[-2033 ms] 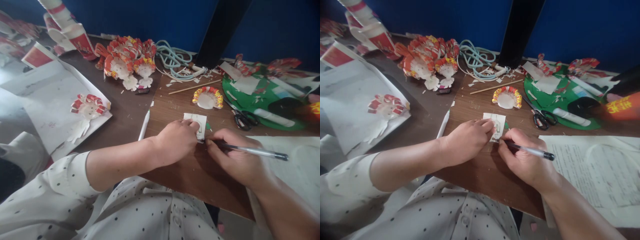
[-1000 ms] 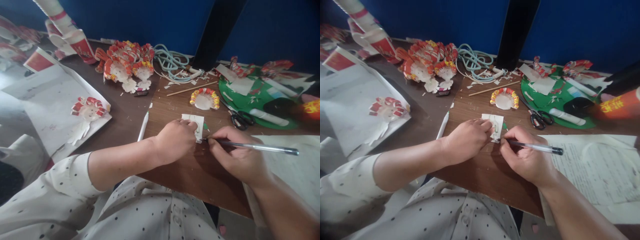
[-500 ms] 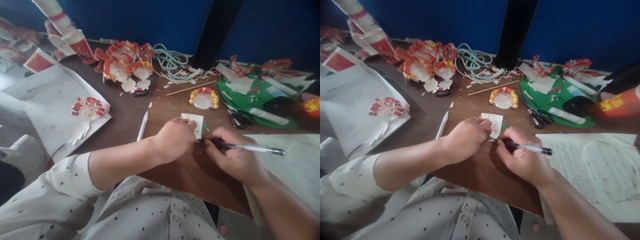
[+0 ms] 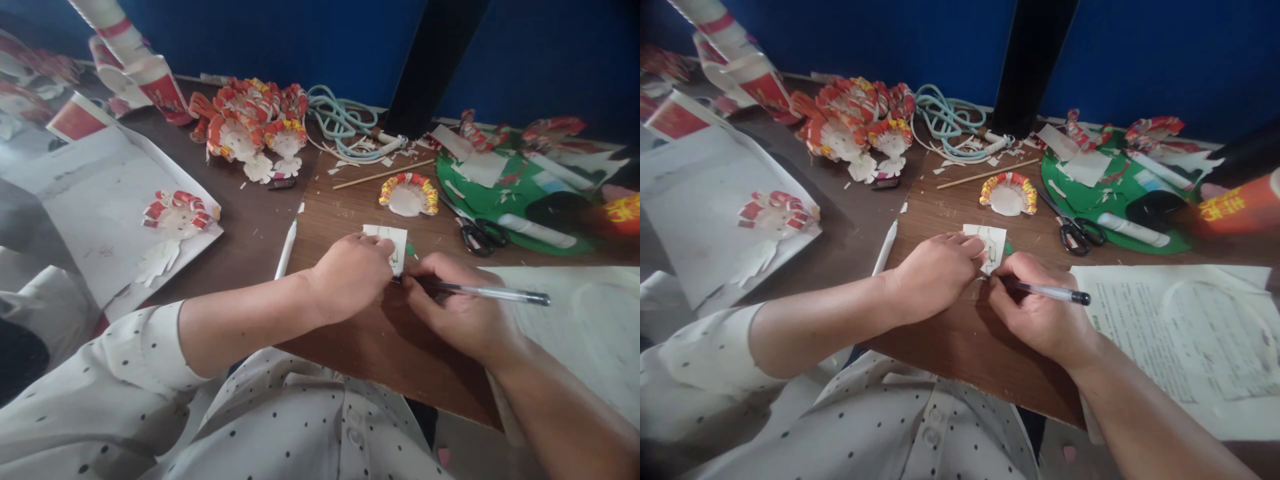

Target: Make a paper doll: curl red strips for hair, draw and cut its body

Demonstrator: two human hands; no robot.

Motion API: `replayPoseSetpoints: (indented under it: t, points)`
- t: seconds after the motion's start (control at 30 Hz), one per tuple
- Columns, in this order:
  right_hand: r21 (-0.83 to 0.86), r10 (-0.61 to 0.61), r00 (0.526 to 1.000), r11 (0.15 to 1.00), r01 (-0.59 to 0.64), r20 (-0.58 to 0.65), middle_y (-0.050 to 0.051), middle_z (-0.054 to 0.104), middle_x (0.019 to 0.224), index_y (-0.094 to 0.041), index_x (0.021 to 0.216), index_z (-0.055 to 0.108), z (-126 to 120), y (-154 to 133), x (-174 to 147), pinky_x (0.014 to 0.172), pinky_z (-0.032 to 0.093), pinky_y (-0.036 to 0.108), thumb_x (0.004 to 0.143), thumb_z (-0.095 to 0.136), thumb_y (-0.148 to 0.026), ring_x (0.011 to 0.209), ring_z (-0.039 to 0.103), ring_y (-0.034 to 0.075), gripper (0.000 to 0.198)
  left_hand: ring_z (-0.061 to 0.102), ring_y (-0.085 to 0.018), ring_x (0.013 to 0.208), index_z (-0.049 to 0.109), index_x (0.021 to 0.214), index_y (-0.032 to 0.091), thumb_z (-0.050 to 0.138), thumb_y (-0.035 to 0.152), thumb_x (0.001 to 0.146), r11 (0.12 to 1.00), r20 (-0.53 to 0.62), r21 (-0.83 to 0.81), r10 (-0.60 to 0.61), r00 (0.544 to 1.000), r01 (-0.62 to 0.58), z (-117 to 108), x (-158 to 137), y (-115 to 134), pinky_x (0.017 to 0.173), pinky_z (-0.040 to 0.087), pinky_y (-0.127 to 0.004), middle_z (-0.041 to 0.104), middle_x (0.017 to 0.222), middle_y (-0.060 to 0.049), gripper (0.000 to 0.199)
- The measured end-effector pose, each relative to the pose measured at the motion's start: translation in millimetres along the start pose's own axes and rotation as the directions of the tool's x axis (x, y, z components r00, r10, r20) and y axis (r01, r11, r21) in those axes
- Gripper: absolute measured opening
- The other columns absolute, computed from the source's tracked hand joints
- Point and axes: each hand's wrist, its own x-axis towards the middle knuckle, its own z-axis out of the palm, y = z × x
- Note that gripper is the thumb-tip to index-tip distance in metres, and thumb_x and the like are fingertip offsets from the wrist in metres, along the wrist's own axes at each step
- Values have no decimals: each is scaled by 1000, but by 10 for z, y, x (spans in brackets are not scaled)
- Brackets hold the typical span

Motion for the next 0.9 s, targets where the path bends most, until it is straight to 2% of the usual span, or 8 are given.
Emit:
replayPoseSetpoints:
  t: [0.3, 0.57, 0.67, 0.77, 0.9]
  points:
    - [1, -8, 1000, 1000, 8, -1, 1, 68, 71, -22, 81, 63, 14, -11, 6, 55, 46, 29, 84, 61, -30, 61, 63, 17, 9, 62, -23, 97, 65, 98, 11, 48, 13, 89, 1000, -22, 13, 10, 1000, -10, 23, -5, -6, 81, 47, -33, 63, 101, -11, 19]
    - [-51, -83, 996, 995, 82, -20, 0, 66, 68, -23, 76, 60, -4, -69, 21, 58, 47, 28, 84, 60, -26, 64, 64, 17, 9, 62, -24, 98, 66, 98, 11, 49, 14, 89, 1000, -27, -3, 27, 999, -27, 16, -2, -19, 81, 48, -33, 63, 100, -11, 19]
    - [-36, -92, 991, 995, 89, -93, 0, 66, 69, -22, 78, 62, -62, -32, 5, 57, 46, 27, 83, 61, -25, 60, 61, 15, 5, 62, -24, 97, 66, 99, 10, 47, 14, 90, 1000, -41, 10, 24, 999, -23, 25, -4, -20, 80, 48, -34, 62, 100, -12, 22]
    - [-36, -46, 982, 999, 40, -181, 1, 68, 72, -21, 83, 65, -110, 17, -7, 56, 46, 27, 83, 63, -26, 58, 60, 14, 5, 63, -24, 95, 66, 100, 9, 44, 14, 91, 999, -59, 26, 21, 998, -19, 39, -7, -17, 81, 49, -35, 62, 99, -12, 24]
    - [-125, -61, 986, 991, 42, -157, 4, 73, 82, -22, 93, 67, -90, 40, 9, 62, 51, 29, 87, 61, -29, 67, 68, 18, 12, 63, -24, 96, 66, 102, 10, 47, 15, 90, 999, -69, 26, 27, 997, -26, 47, -12, -10, 82, 49, -35, 63, 100, -12, 22]
